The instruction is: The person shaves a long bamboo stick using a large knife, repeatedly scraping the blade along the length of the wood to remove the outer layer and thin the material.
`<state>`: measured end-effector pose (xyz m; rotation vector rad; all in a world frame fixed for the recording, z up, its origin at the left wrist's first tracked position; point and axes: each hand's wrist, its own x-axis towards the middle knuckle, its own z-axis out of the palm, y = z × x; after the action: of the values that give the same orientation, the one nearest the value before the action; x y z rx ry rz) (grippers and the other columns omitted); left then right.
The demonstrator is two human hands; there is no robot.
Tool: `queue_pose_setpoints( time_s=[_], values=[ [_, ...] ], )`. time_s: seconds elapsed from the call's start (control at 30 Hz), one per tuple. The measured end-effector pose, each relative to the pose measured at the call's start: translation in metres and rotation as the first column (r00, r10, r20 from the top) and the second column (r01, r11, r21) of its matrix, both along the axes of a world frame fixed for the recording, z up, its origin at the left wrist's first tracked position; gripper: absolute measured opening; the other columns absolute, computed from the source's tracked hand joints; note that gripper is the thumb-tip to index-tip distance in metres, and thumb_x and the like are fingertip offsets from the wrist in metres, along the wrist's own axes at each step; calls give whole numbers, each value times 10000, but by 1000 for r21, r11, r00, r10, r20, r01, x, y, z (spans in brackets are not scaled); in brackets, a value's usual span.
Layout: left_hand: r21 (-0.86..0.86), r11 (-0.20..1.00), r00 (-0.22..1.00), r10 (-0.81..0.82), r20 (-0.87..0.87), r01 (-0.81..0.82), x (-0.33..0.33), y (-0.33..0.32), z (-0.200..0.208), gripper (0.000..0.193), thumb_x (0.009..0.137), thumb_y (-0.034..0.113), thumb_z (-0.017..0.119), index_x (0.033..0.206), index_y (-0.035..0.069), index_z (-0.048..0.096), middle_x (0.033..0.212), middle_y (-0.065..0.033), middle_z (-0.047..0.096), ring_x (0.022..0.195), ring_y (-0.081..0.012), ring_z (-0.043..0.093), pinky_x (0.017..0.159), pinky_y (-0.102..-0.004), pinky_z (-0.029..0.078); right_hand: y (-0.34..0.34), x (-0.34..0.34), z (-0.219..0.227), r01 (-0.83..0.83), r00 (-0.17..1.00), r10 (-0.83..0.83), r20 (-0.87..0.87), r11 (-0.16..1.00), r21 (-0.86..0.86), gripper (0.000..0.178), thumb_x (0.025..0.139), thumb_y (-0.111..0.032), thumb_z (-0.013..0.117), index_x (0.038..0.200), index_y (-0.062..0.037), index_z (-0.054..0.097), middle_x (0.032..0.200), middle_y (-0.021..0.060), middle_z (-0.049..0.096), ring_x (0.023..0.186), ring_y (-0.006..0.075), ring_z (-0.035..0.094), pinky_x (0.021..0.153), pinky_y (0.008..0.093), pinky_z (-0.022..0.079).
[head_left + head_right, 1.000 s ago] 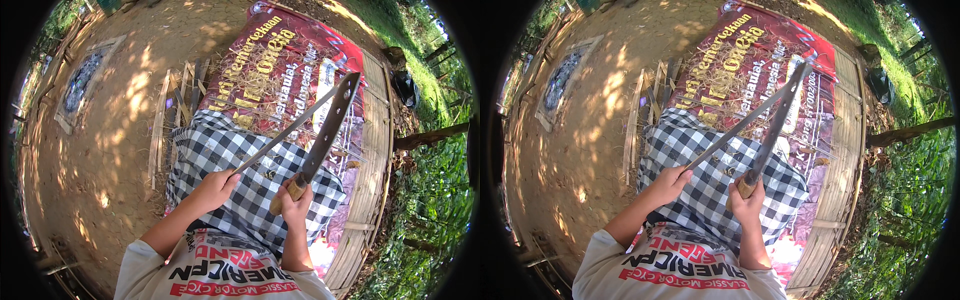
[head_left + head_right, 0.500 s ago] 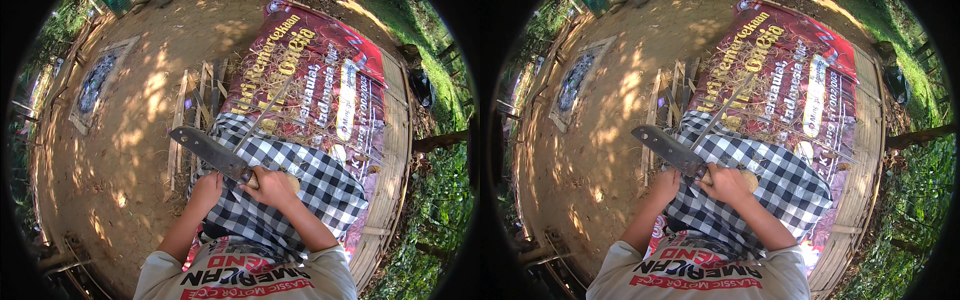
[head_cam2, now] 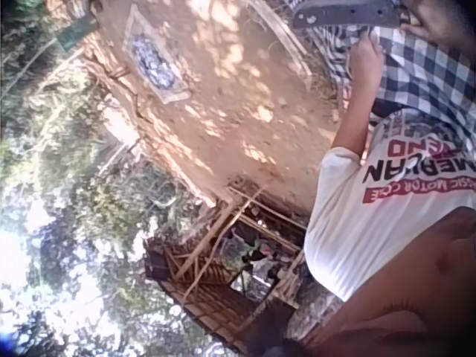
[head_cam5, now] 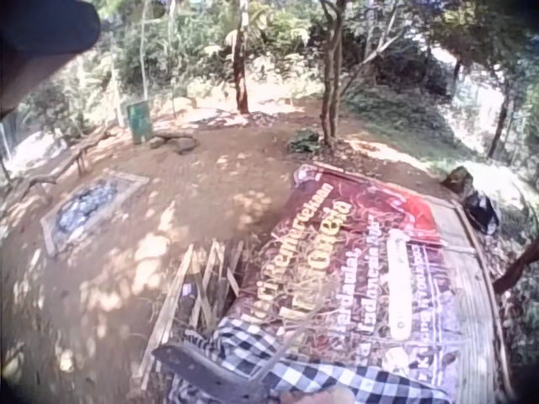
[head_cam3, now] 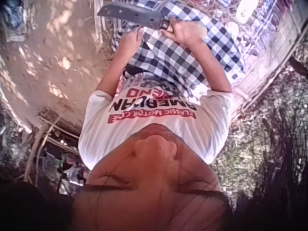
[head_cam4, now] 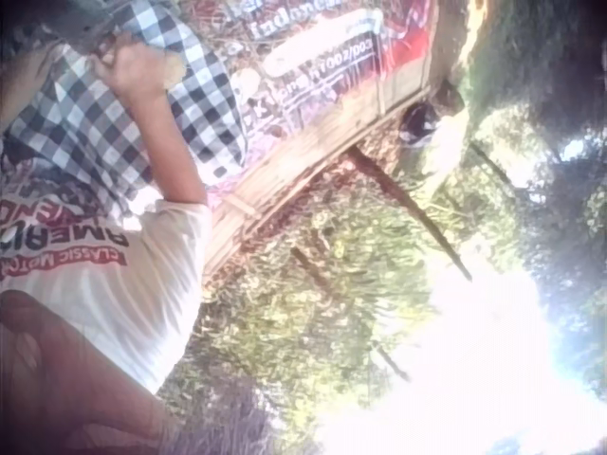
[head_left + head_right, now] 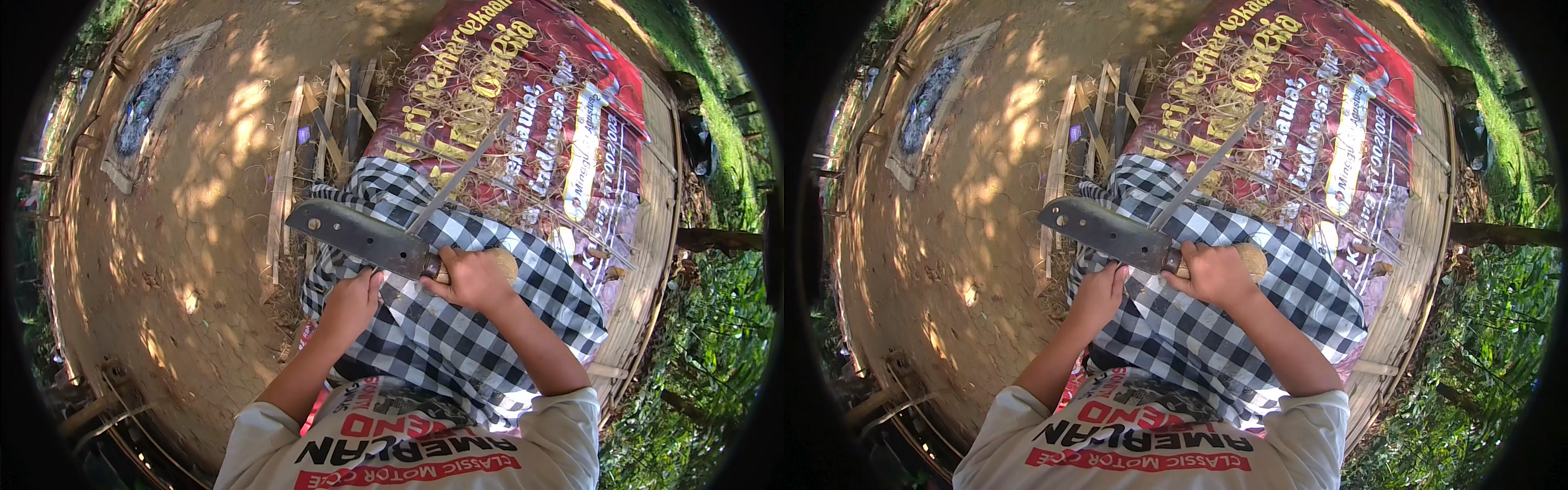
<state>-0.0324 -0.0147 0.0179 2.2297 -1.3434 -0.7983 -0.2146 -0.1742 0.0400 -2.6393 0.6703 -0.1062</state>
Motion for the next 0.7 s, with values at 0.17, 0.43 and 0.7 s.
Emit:
queue_pose_setpoints(
  time_s=[0.17, 0.43, 0.7],
  values=[
    [-2, 1000, 999, 1, -51, -1, 2, -1, 3, 365, 1014, 317, 439, 907, 7, 601, 673, -246, 611, 671, -447, 614, 623, -529, 485, -11, -7, -5, -7, 1000, 7, -2, 999, -43, 491, 838, -515, 655, 877, -30, 588, 611, 122, 615, 531, 305, 629, 496, 406, 475],
    [52, 999, 990, -3, -139, 10, 7, -3, 11, 386, 1016, 316, 439, 859, -6, 583, 684, -241, 615, 686, -451, 610, 632, -521, 474, -29, -23, -5, 15, 995, -20, -102, 999, -47, 503, 830, -532, 647, 886, -35, 595, 662, 118, 632, 579, 313, 639, 543, 419, 495],
    [64, 998, 984, 14, -176, -2, 11, 0, 11, 387, 1011, 319, 456, 845, -3, 591, 670, -213, 622, 660, -436, 606, 622, -509, 469, -52, -46, -7, 75, 991, -94, -91, 978, -195, 500, 845, -524, 634, 841, -27, 572, 645, 124, 632, 588, 344, 647, 545, 433, 515]
  ],
)
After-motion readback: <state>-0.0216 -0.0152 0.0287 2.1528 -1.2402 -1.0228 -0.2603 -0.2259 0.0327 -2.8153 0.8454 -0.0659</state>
